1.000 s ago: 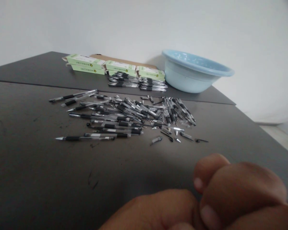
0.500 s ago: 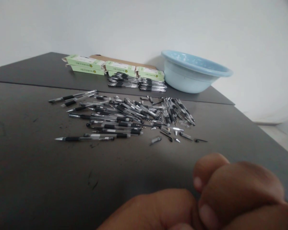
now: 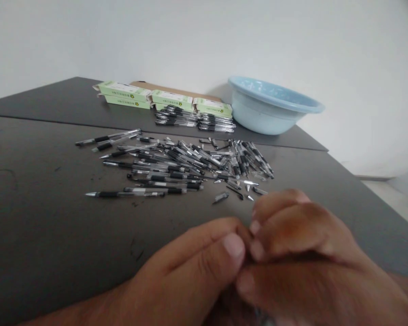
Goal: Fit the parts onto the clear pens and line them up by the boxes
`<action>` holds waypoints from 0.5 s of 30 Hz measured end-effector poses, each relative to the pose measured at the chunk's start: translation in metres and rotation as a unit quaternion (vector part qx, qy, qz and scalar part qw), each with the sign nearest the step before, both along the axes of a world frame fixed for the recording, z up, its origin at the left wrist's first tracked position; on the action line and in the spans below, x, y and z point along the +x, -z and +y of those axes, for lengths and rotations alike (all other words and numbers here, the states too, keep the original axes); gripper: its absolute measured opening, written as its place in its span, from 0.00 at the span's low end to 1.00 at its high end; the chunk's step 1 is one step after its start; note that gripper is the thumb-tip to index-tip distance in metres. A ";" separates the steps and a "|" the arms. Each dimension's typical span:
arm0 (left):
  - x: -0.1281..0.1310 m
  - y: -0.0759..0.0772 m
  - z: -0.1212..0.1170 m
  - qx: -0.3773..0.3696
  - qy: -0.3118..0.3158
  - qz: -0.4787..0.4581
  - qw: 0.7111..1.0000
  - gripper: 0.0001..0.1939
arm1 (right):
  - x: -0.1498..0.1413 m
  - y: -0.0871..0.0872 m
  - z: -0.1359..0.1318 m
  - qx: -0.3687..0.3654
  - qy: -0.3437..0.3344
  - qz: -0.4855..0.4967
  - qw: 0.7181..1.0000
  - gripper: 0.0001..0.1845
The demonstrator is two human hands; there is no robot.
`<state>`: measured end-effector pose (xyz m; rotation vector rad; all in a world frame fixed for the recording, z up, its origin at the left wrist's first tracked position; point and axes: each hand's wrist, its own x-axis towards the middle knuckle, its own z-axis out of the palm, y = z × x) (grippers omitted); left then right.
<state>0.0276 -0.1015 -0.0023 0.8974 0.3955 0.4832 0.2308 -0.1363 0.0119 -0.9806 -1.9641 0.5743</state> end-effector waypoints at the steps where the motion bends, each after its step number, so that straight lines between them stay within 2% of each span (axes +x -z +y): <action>1: 0.003 -0.002 0.002 -0.010 -0.005 0.024 1.000 0.25 | -0.003 -0.010 0.006 0.020 -0.011 0.007 1.000 0.21; 2: 0.004 -0.003 0.005 0.006 -0.027 0.047 0.999 0.26 | -0.004 -0.018 0.012 0.045 -0.034 0.004 0.998 0.20; 4: 0.006 -0.004 0.014 0.040 -0.070 0.056 0.995 0.24 | -0.001 -0.023 0.026 0.045 -0.003 0.032 0.998 0.13; 8: 0.008 0.000 0.031 0.058 -0.120 0.067 0.989 0.13 | 0.009 -0.006 0.047 -0.055 0.030 0.132 0.989 0.01; 10: 0.009 0.002 0.036 0.090 -0.146 0.080 0.982 0.10 | 0.012 0.005 0.054 -0.101 0.032 0.190 0.976 0.05; 12: 0.008 0.003 0.039 0.163 -0.163 0.101 0.968 0.08 | 0.012 0.010 0.058 -0.146 0.022 0.226 0.963 0.09; 15: 0.005 0.003 0.042 0.320 -0.193 0.121 0.920 0.10 | 0.010 0.010 0.061 -0.208 -0.012 0.272 0.939 0.11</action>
